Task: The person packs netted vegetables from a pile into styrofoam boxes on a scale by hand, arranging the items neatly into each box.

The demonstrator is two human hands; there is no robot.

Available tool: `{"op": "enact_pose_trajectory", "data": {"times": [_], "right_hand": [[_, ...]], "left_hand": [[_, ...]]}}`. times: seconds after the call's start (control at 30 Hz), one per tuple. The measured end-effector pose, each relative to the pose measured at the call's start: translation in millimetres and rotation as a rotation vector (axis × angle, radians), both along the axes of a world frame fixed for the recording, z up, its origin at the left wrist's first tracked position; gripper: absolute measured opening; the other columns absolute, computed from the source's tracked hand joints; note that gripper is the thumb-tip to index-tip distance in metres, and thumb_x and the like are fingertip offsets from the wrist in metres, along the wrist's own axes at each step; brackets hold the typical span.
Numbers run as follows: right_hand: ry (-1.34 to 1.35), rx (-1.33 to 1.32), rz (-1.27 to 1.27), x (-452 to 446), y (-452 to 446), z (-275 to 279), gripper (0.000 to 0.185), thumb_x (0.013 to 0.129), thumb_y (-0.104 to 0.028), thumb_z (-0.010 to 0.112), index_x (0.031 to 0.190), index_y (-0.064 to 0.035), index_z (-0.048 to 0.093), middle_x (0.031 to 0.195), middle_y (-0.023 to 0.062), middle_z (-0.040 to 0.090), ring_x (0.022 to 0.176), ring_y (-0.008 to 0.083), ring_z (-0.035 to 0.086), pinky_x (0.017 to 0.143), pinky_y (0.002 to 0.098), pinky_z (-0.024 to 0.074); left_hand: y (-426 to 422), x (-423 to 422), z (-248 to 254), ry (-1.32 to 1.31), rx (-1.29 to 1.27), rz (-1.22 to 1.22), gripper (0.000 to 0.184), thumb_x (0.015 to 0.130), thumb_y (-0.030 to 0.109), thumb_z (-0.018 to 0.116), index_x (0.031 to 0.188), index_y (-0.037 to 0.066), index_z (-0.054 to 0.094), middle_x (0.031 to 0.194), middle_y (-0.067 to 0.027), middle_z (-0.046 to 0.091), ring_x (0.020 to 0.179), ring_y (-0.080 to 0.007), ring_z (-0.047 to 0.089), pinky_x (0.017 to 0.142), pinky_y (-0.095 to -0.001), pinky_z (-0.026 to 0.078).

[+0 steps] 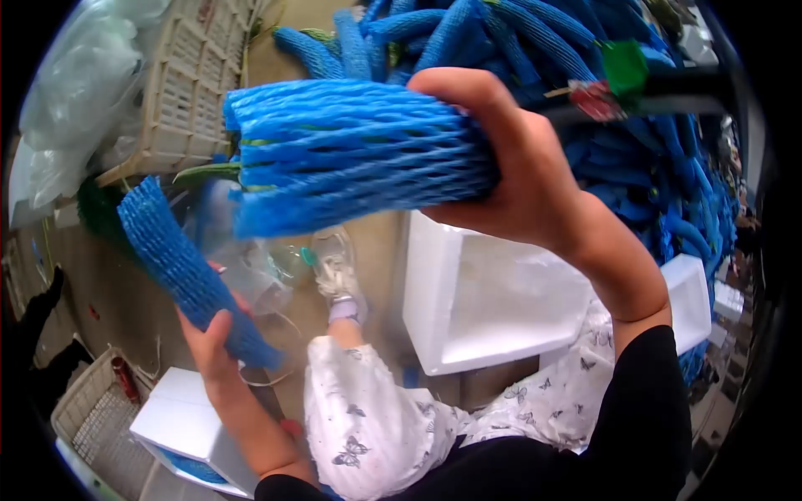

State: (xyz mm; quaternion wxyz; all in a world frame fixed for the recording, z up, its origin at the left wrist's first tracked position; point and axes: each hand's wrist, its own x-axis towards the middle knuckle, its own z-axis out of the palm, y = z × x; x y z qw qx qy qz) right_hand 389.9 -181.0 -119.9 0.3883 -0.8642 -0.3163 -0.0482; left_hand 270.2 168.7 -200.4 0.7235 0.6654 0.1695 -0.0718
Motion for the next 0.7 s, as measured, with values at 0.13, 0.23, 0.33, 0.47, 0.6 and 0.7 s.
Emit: {"op": "enact_pose_trajectory", "data": {"times": [0.13, 0.23, 0.33, 0.47, 0.6, 0.7], "right_hand": [[0.110, -0.318, -0.194, -115.1, -131.8, 55.5, 0.057, 0.073, -0.015, 0.081, 0.122, -0.0133, 0.052, 0.101, 0.0115, 0.067, 0.086, 0.0298, 0.069, 0.076, 0.0337, 0.0542], [0.141, -0.243, -0.599, -207.8, -183.7, 32.4, 0.051, 0.078, -0.022, 0.079, 0.121, -0.0107, 0.053, 0.097, 0.0111, 0.067, 0.080, 0.0277, 0.068, 0.074, 0.0326, 0.0536], [0.374, -0.054, -0.719, -252.6, -202.3, 38.4, 0.045, 0.081, -0.023, 0.077, 0.117, -0.0103, 0.054, 0.089, 0.0097, 0.067, 0.079, 0.0239, 0.067, 0.075, 0.0284, 0.0520], [0.333, 0.121, -0.805, -282.4, -198.1, 26.5, 0.042, 0.080, -0.022, 0.076, 0.114, -0.0099, 0.055, 0.090, 0.0101, 0.066, 0.080, 0.0238, 0.066, 0.074, 0.0282, 0.0503], [0.698, 0.103, -0.686, -280.6, -204.4, 15.9, 0.044, 0.072, -0.027, 0.073, 0.108, -0.0061, 0.058, 0.085, 0.0142, 0.065, 0.077, 0.0295, 0.064, 0.072, 0.0363, 0.0497], [0.896, -0.421, -0.345, -270.1, -200.5, 0.6, 0.044, 0.063, -0.026, 0.072, 0.100, -0.0049, 0.061, 0.093, 0.0149, 0.067, 0.086, 0.0345, 0.065, 0.075, 0.0413, 0.0518]], "left_hand": [[-41.6, 4.4, 78.7, 0.043, 0.177, -0.400, 0.070, 0.069, 0.007, 0.067, 0.132, 0.001, 0.038, 0.095, -0.0127, 0.064, 0.082, -0.0248, 0.066, 0.078, -0.0348, 0.052], [-136.5, 7.8, 110.2, -0.249, 0.311, -1.153, 0.072, 0.066, 0.008, 0.069, 0.131, 0.004, 0.040, 0.095, -0.0157, 0.064, 0.084, -0.0274, 0.067, 0.079, -0.0346, 0.051], [-255.5, -7.6, 104.1, -0.049, 0.643, -1.491, 0.050, 0.069, 0.028, 0.070, 0.110, 0.005, 0.055, 0.097, -0.0209, 0.065, 0.089, -0.0390, 0.063, 0.078, -0.0438, 0.050], [-329.7, -14.4, -27.9, 0.122, 0.450, -1.645, 0.066, 0.067, 0.042, 0.067, 0.121, 0.004, 0.060, 0.109, -0.0195, 0.065, 0.097, -0.0316, 0.063, 0.088, -0.0368, 0.049], [-324.8, -19.2, -44.3, 0.043, 0.573, -1.618, 0.068, 0.063, 0.042, 0.072, 0.116, 0.001, 0.063, 0.104, -0.0215, 0.067, 0.093, -0.0326, 0.064, 0.087, -0.0363, 0.049], [-287.7, 5.2, 45.9, -0.050, 0.665, -1.274, 0.060, 0.063, 0.031, 0.071, 0.117, 0.005, 0.063, 0.096, -0.0215, 0.068, 0.087, -0.0333, 0.066, 0.084, -0.0370, 0.051]]}}
